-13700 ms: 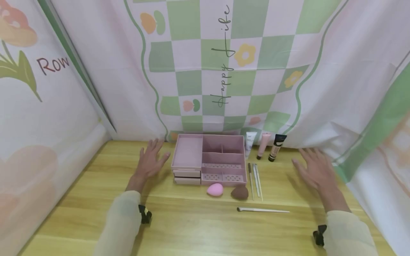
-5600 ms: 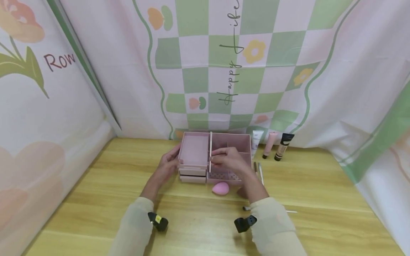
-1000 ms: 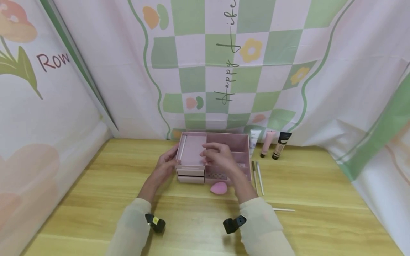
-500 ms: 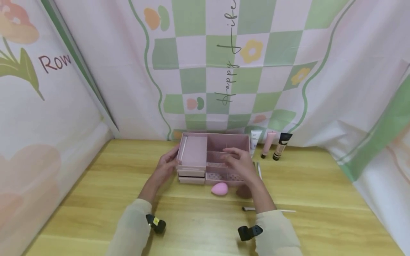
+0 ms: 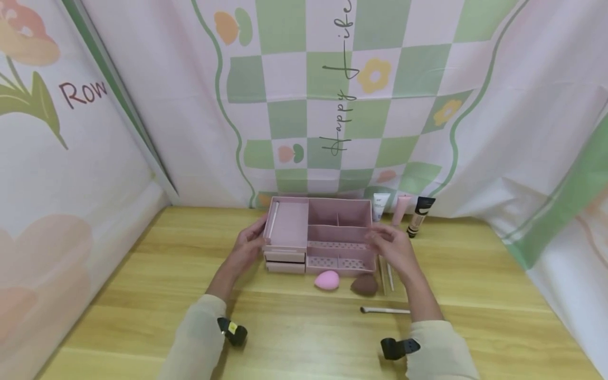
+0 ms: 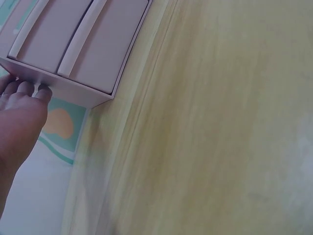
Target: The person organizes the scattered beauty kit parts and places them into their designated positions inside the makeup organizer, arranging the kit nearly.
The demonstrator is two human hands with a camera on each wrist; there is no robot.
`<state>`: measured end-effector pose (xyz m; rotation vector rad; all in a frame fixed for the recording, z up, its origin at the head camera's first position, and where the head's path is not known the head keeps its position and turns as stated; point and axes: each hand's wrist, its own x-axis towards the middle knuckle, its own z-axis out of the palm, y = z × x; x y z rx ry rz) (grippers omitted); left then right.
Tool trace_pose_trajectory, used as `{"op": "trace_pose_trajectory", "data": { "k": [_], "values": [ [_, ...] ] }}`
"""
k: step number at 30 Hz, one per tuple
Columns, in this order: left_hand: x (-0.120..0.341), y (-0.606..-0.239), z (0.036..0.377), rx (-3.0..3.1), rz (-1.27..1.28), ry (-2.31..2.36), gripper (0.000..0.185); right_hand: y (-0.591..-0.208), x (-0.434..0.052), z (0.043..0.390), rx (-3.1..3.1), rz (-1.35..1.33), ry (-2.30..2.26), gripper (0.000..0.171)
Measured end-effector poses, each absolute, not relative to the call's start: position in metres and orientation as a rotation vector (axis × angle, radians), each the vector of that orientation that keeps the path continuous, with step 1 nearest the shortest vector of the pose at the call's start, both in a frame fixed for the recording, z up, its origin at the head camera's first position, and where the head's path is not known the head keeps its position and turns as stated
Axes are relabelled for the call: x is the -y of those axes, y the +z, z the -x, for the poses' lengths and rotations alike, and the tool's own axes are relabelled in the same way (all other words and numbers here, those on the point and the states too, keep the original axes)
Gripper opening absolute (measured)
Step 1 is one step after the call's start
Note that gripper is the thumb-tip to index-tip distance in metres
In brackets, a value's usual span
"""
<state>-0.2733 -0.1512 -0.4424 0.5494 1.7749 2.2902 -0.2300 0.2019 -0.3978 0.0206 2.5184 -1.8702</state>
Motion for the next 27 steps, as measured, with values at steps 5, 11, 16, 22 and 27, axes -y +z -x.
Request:
{"op": "trace_pose_trajectory", "data": {
  "k": [5, 11, 16, 22, 27],
  "values": [
    [0.151, -0.443, 0.272, -1.776, -0.533, 2.292, 0.072, -0.405, -0.215, 0.229, -2.558, -0.096, -1.835, 0.043],
    [0.151, -0.443, 0.273, -1.784, -0.508, 2.29, 0.074, -0.411, -0.227, 0.228, -2.539, -0.123, -1.878, 0.042],
    [0.152, -0.441, 0.274, -1.803, -0.521, 2.269, 0.075, -0.418, -0.233, 0.227, -2.596, -0.151, -1.775, 0.041],
    [0.153, -0.441, 0.274, -1.788, -0.527, 2.265, 0.075, -0.43, -0.24, 0.225, -2.658, -0.181, -1.607, 0.042],
    [0.153, -0.442, 0.273, -1.778, -0.561, 2.264, 0.074, -0.435, -0.245, 0.221, -2.702, -0.211, -1.47, 0.042]
  ]
}}
